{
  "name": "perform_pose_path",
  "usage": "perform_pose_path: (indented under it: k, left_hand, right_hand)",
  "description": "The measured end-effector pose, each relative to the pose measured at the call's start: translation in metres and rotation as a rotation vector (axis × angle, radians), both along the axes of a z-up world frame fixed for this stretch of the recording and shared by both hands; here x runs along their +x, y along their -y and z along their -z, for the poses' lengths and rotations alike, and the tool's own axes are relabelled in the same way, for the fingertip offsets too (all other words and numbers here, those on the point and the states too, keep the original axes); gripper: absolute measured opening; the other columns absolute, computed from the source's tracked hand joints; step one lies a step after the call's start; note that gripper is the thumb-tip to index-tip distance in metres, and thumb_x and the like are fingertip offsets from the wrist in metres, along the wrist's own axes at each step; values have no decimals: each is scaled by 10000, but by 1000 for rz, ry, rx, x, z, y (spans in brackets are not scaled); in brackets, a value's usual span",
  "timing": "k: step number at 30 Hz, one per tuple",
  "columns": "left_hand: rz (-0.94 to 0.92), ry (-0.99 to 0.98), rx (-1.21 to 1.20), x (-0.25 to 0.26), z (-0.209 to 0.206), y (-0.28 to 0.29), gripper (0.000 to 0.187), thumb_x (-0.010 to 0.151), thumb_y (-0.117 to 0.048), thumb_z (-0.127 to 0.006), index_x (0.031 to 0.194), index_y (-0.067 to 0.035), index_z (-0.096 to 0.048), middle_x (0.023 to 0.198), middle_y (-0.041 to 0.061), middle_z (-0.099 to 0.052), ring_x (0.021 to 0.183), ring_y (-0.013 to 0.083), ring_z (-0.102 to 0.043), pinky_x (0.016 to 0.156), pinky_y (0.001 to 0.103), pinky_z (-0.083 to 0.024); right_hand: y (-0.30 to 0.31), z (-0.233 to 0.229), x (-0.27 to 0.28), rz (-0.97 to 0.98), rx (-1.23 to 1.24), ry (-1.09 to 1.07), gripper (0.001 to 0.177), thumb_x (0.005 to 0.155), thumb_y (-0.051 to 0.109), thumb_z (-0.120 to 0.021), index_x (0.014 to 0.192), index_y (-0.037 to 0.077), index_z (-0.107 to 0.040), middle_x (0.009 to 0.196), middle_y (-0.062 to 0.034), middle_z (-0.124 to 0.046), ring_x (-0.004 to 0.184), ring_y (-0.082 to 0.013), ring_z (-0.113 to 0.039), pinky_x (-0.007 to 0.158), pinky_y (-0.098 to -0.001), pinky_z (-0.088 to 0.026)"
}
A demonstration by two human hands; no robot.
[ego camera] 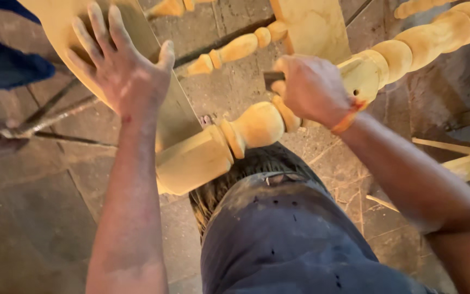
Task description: The person sands the turned spindles and rails of a wooden headboard using a sanding block. They move along the piece, smoothing the curved and flat surfaces by hand.
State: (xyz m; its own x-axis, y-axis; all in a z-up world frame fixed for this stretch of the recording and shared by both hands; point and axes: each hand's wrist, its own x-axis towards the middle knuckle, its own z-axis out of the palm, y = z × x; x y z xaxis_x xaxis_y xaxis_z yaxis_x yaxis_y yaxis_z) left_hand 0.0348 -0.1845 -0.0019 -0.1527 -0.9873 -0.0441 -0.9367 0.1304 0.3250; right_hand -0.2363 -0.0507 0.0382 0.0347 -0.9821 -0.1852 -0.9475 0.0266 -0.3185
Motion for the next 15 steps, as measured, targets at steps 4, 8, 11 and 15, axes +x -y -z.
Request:
perform_pose_path:
  k: [4,8,11,15]
  left_hand:
    - [10,-7,32,7,11,-10,976,946,-579,-783,1635,-94,-290,1728,136,-186,1587,406,-94,1247,664,-18]
    - [28,2,17,11,7,-5,987,920,-570,-783,1625,-80,-293,1718,154,-180,1577,414,-93,1222,684,6]
    - [17,-15,18,3,4,-1,979,933,-574,-769,1629,-76,-292,1724,149,-180,1585,414,-86,1225,686,15]
    - [15,-21,40,3,5,-9,984,904,-555,-771,1609,-56,-300,1712,162,-186,1571,426,-79,1213,681,17]
  right_hand:
    - [-19,8,14,67,21,-88,135,952,178,-638,981,67,-710,932,-153,-715,863,-365,-697,740,-475,-528]
    - [-25,-30,13,168,191,-21,183,887,275,-716,964,110,-731,873,-141,-703,792,-364,-678,682,-479,-507]
    - [-20,-45,15,108,-76,46,180,911,252,-709,996,95,-732,898,-136,-693,795,-358,-671,673,-460,-516]
    - [-29,-18,36,-50,-125,-116,70,910,111,-629,865,94,-680,925,-101,-689,863,-306,-697,730,-434,-541]
